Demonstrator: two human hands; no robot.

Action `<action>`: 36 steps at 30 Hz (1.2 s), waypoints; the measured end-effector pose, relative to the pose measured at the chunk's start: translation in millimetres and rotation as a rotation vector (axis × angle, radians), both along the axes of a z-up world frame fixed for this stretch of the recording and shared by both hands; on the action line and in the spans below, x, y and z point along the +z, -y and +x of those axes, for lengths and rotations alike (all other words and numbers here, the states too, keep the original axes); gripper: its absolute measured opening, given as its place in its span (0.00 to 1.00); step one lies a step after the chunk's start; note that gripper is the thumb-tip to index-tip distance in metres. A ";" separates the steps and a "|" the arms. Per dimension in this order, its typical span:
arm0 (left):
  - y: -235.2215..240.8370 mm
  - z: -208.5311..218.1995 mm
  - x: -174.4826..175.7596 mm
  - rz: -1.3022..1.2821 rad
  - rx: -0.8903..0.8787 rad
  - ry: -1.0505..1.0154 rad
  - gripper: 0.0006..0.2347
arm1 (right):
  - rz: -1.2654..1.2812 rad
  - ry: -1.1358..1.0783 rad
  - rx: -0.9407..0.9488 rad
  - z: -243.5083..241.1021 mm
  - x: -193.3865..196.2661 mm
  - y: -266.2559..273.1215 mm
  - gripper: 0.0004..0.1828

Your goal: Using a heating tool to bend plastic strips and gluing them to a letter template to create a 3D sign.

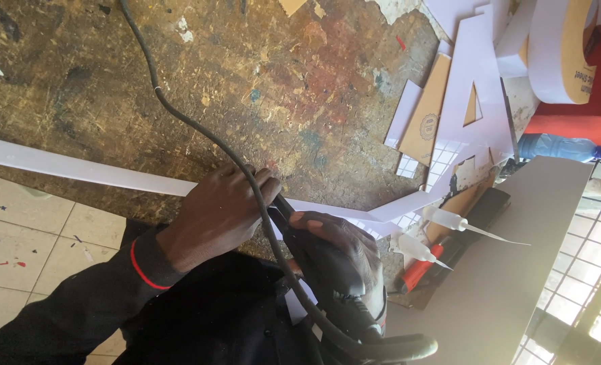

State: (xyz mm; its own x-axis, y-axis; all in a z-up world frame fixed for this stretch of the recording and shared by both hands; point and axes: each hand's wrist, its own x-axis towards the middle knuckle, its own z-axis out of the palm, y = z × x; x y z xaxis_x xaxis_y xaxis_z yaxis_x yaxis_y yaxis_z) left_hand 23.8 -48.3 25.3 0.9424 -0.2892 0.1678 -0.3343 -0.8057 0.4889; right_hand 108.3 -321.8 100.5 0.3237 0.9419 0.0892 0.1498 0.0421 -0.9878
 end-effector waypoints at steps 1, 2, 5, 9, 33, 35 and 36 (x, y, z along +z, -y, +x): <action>0.0 0.6 1.5 -0.013 0.005 -0.008 0.07 | 0.000 -0.007 -0.050 -4.7 3.5 -3.8 0.65; 0.7 0.3 0.7 -0.014 0.004 -0.007 0.07 | -0.001 -0.013 -0.100 -15.3 10.7 -11.0 0.65; 1.7 0.0 -1.9 -0.037 0.007 -0.022 0.09 | 0.000 -0.034 -0.241 -46.7 33.0 -34.2 0.65; 1.2 -0.3 -3.3 -0.044 0.018 -0.019 0.09 | 0.000 -0.064 -0.431 -87.8 63.2 -68.1 0.67; 0.0 1.6 -2.3 -0.037 0.040 0.002 0.06 | -0.332 0.407 -0.768 -52.8 52.1 -89.0 0.18; -0.1 1.9 -1.8 -0.037 0.034 0.013 0.07 | -0.333 0.424 -0.770 -52.3 53.0 -92.0 0.16; 0.1 1.9 -2.2 -0.032 0.040 0.017 0.06 | -0.334 0.441 -0.771 -51.9 53.4 -93.3 0.15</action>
